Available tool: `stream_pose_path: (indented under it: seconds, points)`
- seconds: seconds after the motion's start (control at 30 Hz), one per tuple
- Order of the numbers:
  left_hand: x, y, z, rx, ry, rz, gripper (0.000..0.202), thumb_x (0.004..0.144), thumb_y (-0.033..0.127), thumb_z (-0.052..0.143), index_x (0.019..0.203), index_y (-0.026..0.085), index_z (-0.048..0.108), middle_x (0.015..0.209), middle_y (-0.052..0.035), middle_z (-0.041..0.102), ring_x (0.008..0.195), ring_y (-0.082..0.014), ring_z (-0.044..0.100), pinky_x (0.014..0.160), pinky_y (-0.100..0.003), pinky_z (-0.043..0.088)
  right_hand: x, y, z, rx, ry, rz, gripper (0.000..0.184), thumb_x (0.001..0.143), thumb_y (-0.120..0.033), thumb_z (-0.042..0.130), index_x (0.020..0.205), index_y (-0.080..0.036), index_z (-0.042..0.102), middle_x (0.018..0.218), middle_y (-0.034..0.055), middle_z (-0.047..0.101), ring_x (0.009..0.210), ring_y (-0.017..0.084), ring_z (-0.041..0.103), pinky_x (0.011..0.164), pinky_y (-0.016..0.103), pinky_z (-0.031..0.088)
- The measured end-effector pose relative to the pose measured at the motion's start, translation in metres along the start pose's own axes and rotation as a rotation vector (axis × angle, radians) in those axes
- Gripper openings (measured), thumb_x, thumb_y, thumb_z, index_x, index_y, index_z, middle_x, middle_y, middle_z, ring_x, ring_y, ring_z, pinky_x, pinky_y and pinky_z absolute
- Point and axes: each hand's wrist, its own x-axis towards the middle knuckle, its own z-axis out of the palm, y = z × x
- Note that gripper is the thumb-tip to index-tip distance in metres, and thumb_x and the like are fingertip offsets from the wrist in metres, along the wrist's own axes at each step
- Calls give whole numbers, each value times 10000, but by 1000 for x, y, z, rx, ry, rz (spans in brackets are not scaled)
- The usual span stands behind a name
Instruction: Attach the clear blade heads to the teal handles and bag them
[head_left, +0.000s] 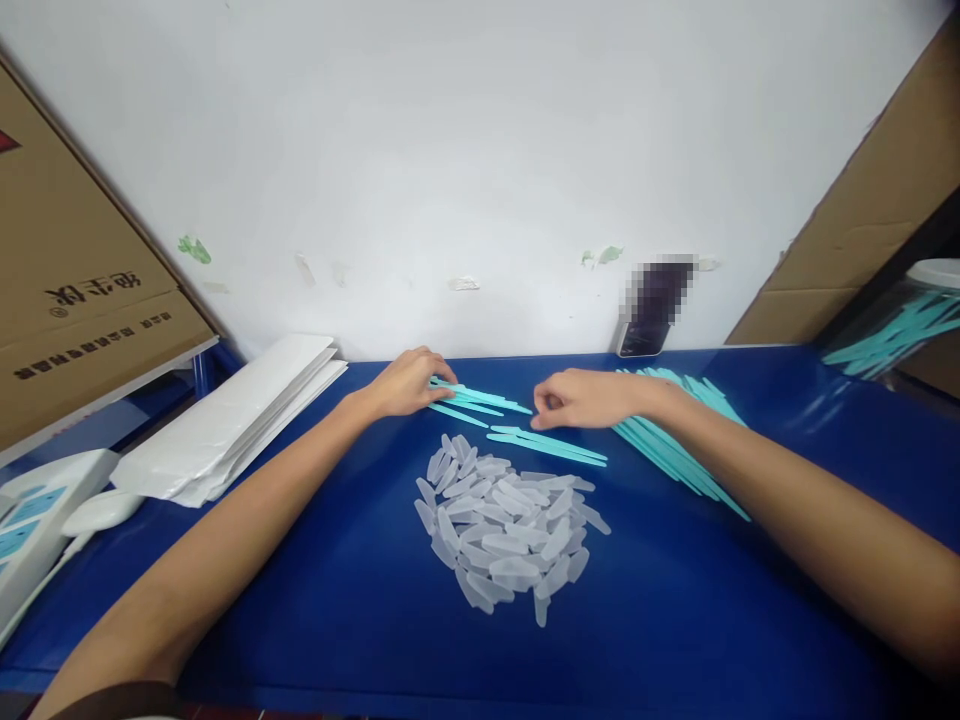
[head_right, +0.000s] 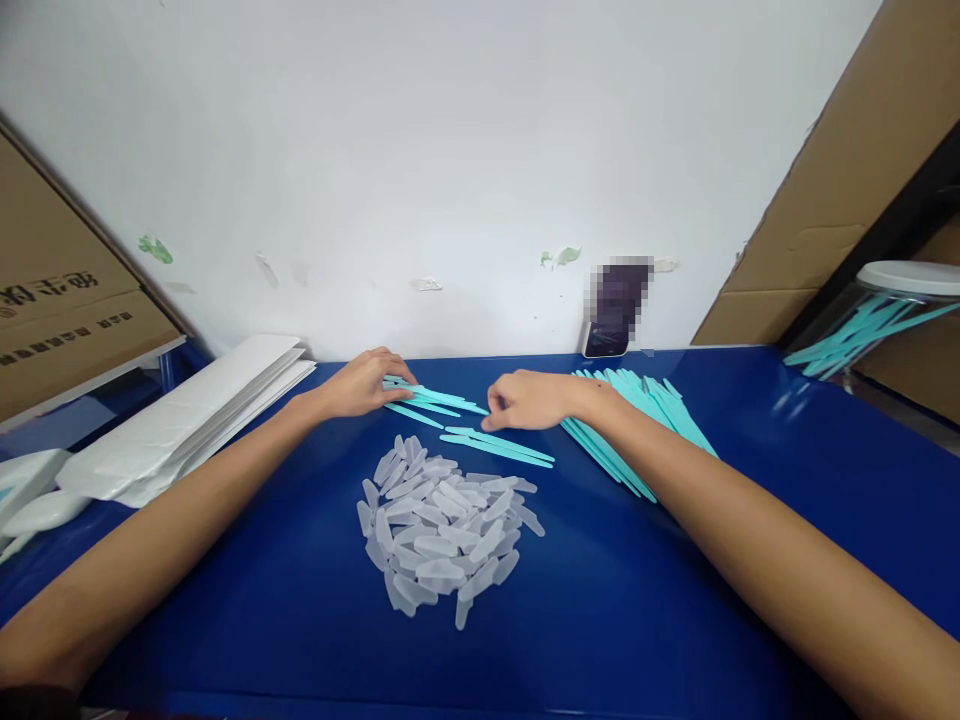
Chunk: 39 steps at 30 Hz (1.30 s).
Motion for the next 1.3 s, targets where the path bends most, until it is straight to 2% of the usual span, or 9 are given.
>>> stream_pose_path:
  seconds: [0.1,0.23,0.3,0.37,0.47,0.63,0.9,1.13,1.3]
  points:
    - [-4,-14,-5,-37,-37,-52,336,858,478,661,1010,196,763,1032,-87,735,986,-248,626,865,-333,440,0,1,1,2,-148,-40,283,812,-463,637,799,-183,604,744,15,607,640,138,498,601,281,353]
    - [-8,-6,-16,-106,-18,-69,366,827,498,681,1004,188,763,1028,-85,730,943,-226,635,833,-313,444,2,1,3,-19,-172,-54,209,803,-376,598,732,-180,585,692,6,573,615,131,467,595,285,353]
    - [-8,4,-21,-218,-96,-72,340,823,490,688,943,183,770,978,-74,736,863,-198,632,760,-287,449,2,3,3,-44,-173,-43,174,792,-336,582,709,-184,564,683,5,563,610,131,458,587,286,348]
    - [-7,16,-25,-350,-265,-55,315,823,482,693,904,190,777,877,-48,735,759,-166,610,675,-263,440,2,5,2,-59,-165,-38,146,787,-311,567,707,-190,551,687,4,562,609,132,453,581,288,345]
    - [-5,31,-23,-428,-448,15,284,822,453,702,958,217,784,749,-15,702,662,-144,577,598,-251,411,1,8,0,-59,-146,-29,149,802,-315,544,712,-197,529,692,4,556,605,134,441,574,295,340]
    - [-1,42,-10,-373,-471,76,214,815,396,712,922,224,783,768,-20,697,655,-145,583,575,-253,396,0,6,-1,-58,-97,-5,163,819,-325,529,713,-208,488,680,-4,529,597,135,417,570,304,313]
    - [-1,44,-12,-289,-326,34,220,875,391,660,892,176,704,889,-40,690,735,-148,587,639,-252,411,-5,-4,-5,46,-70,-42,149,834,-262,468,707,-203,417,691,-6,456,626,136,366,591,307,285]
    - [2,45,-18,-320,-9,14,173,873,314,674,937,154,686,861,-43,741,809,-159,674,721,-259,468,-4,-6,-7,171,-43,-112,185,843,-239,460,700,-199,351,708,-24,345,647,125,310,599,298,269]
    - [4,42,-13,-277,123,0,248,822,310,748,1022,164,747,872,-53,753,793,-164,674,729,-284,482,-3,-1,-7,352,-93,-126,218,855,-253,485,719,-205,322,708,-37,272,622,113,248,578,294,244]
